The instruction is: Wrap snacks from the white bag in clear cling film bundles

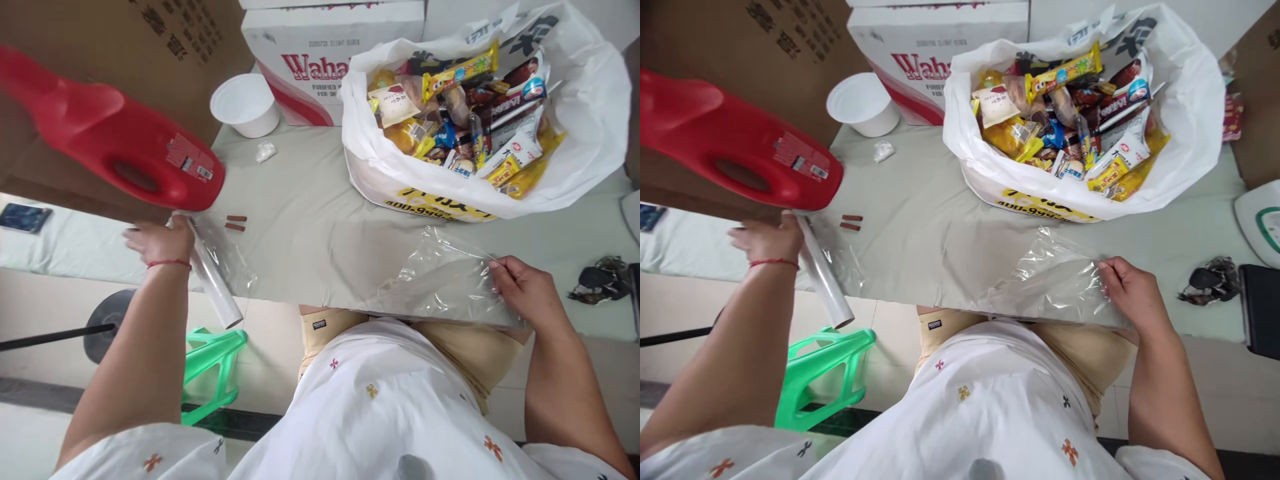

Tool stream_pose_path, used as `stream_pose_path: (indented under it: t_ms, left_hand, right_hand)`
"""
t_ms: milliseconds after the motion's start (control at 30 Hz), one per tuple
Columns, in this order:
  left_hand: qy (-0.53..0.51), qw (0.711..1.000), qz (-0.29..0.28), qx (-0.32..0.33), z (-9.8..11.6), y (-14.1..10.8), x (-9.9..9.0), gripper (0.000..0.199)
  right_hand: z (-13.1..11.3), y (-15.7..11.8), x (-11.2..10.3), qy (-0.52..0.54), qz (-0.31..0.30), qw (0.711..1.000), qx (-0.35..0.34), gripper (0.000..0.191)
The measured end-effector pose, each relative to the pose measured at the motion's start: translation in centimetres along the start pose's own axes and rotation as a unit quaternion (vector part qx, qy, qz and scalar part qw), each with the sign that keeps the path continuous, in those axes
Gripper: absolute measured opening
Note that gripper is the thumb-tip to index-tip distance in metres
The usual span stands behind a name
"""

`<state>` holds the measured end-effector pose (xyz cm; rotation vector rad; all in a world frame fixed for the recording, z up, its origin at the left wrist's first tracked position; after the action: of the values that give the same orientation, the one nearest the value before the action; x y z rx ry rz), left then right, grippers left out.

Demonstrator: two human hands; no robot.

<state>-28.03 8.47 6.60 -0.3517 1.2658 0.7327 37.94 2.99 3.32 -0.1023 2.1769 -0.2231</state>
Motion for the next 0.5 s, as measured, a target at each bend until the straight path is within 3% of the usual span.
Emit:
stream_pose_path:
  t_ms: [67, 100, 167, 267, 300, 400, 467, 500]
  left_hand:
    - [-0.01, 0.993, 0.107, -0.045, 1.6, -2.5, -0.7, 0.051]
    - [-0.024, 0.989, 0.148, 0.0, 3.0, -4.3, -1.0, 0.047]
    - [-0.086, 0.978, 0.152, 0.115, 6.8, -8.6, -1.0, 0.034]
    - [-0.173, 0.949, 0.014, 0.262, 14.1, -15.9, 0.0, 0.028]
    - [-0.199, 0.924, -0.065, 0.32, 16.8, -18.2, 0.6, 0.033]
    - [-0.262, 0.801, -0.252, 0.475, 23.9, -24.4, 2.9, 0.042]
    - [-0.261, 0.75, -0.299, 0.529, 27.0, -27.0, 4.8, 0.05]
    - [-0.236, 0.744, -0.31, 0.544, 28.0, -27.8, 5.9, 0.052]
  right_hand:
    - [-0.2, 0.5, -0.4, -0.007, -0.004, 1.0, -0.022, 0.035]
    - [-0.2, 0.8, -0.6, -0.01, -0.006, 0.999, -0.032, 0.035]
    - [-0.3, 1.4, -0.9, -0.014, -0.005, 0.999, -0.046, 0.035]
    - [-0.4, 2.3, -1.1, -0.029, -0.003, 0.997, -0.067, 0.035]
    - [-0.5, 2.5, -1.1, -0.035, -0.004, 0.997, -0.075, 0.035]
    - [-1.1, 3.3, -1.0, -0.043, -0.01, 0.994, -0.1, 0.036]
    - [-1.6, 4.0, -1.0, -0.037, -0.017, 0.992, -0.12, 0.036]
    - [-1.8, 4.3, -1.0, -0.034, -0.02, 0.991, -0.13, 0.037]
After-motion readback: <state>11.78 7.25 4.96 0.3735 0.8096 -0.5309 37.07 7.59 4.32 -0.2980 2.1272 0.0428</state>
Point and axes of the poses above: each hand's wrist, its own y-axis towards the middle knuckle, its own x-axis out of the palm, z = x × y, the point moved 2 cm from there along y, towards the middle knuckle, and after that the axes turned 9 degrees about -x, right-handed, at the moved point
